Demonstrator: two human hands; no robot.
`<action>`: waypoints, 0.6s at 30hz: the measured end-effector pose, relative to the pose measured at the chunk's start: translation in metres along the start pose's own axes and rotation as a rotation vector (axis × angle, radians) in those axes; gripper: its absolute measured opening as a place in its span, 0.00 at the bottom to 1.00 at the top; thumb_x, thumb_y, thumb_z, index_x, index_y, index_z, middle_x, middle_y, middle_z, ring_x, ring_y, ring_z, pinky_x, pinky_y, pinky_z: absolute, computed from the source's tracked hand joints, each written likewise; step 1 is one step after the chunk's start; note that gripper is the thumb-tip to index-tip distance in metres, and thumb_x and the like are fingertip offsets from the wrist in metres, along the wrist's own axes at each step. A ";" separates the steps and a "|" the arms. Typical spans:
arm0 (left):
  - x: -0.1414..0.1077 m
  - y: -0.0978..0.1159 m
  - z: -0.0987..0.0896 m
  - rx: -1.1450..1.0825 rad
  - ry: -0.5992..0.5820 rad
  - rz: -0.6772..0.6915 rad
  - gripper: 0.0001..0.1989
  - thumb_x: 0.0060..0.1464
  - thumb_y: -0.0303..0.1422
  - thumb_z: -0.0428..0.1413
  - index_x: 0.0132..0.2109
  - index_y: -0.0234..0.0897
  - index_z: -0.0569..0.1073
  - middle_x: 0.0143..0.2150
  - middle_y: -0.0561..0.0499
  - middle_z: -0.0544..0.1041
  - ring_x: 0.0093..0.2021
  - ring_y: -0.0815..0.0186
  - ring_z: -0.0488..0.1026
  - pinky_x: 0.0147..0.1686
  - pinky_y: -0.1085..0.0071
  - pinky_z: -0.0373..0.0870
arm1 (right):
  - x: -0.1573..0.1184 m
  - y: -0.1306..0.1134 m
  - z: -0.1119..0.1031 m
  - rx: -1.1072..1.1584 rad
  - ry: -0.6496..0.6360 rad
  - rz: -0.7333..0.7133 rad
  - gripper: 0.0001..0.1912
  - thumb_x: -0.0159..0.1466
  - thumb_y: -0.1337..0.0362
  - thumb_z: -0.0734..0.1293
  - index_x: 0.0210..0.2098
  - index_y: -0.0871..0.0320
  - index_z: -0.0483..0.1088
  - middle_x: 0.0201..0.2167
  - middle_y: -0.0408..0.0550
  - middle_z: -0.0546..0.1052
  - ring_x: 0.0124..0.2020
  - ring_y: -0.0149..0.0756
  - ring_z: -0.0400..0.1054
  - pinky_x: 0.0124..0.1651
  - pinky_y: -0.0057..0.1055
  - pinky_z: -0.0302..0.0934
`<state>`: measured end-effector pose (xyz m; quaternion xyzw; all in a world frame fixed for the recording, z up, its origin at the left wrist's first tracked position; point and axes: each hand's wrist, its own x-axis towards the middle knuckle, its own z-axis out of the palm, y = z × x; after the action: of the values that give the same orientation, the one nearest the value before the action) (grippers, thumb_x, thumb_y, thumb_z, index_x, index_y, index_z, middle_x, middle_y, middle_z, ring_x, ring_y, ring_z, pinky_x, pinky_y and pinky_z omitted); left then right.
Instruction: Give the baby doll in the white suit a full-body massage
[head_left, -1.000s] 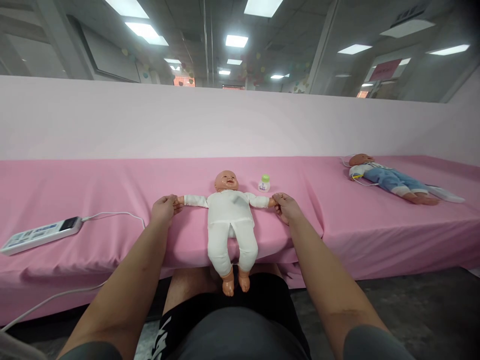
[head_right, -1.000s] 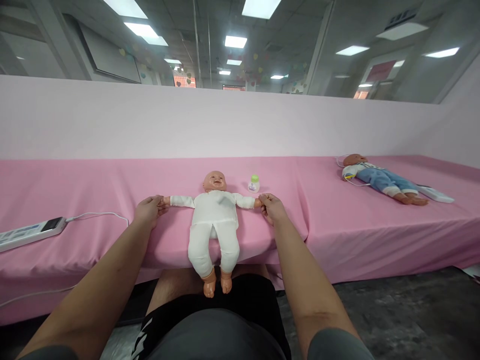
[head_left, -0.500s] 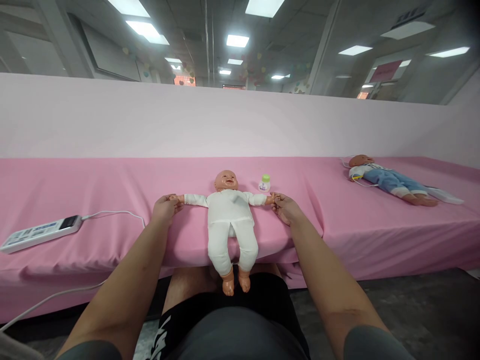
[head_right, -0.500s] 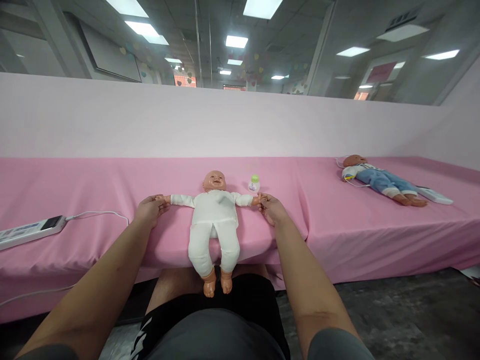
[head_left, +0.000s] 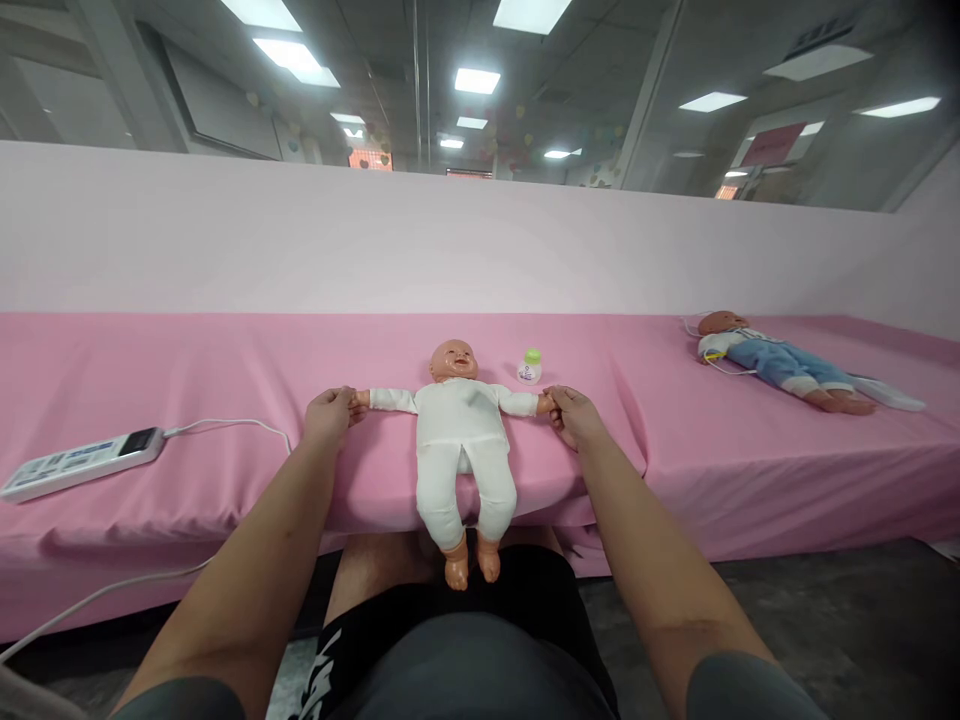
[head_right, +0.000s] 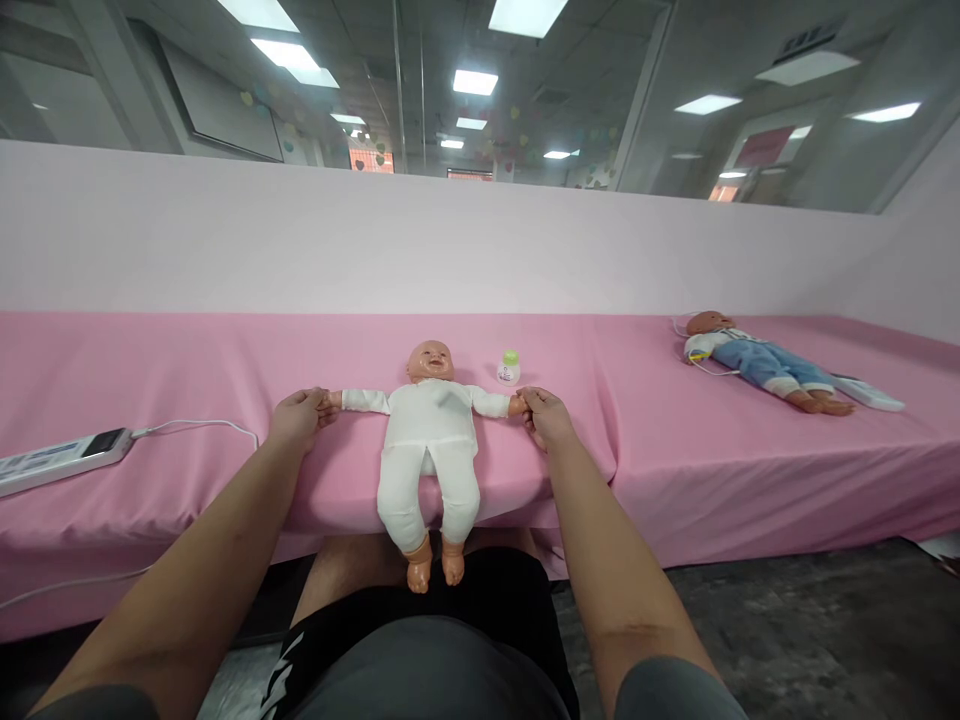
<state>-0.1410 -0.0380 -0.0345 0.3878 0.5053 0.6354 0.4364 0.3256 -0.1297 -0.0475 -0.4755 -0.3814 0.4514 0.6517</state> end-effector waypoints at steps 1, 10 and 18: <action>0.001 -0.001 0.000 0.000 0.008 -0.008 0.05 0.60 0.30 0.59 0.39 0.32 0.76 0.32 0.43 0.79 0.26 0.65 0.78 0.33 0.65 0.82 | 0.000 0.000 0.000 0.008 0.014 0.003 0.18 0.58 0.50 0.78 0.38 0.57 0.77 0.24 0.42 0.71 0.21 0.24 0.58 0.22 0.23 0.56; -0.002 0.003 0.000 -0.050 -0.020 -0.025 0.17 0.48 0.21 0.63 0.47 0.30 0.75 0.37 0.42 0.80 0.31 0.63 0.81 0.37 0.66 0.82 | 0.000 -0.004 0.002 0.122 -0.002 0.055 0.17 0.58 0.67 0.76 0.47 0.52 0.78 0.39 0.46 0.79 0.30 0.30 0.69 0.31 0.26 0.68; -0.006 0.005 0.001 -0.014 -0.014 0.018 0.10 0.51 0.31 0.66 0.40 0.33 0.76 0.30 0.48 0.78 0.23 0.68 0.75 0.26 0.71 0.77 | 0.000 0.002 -0.002 0.052 -0.103 0.004 0.20 0.50 0.58 0.84 0.37 0.56 0.76 0.29 0.42 0.76 0.25 0.25 0.62 0.25 0.23 0.57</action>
<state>-0.1385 -0.0439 -0.0299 0.3938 0.4944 0.6399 0.4370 0.3274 -0.1305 -0.0497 -0.4354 -0.4018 0.4863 0.6423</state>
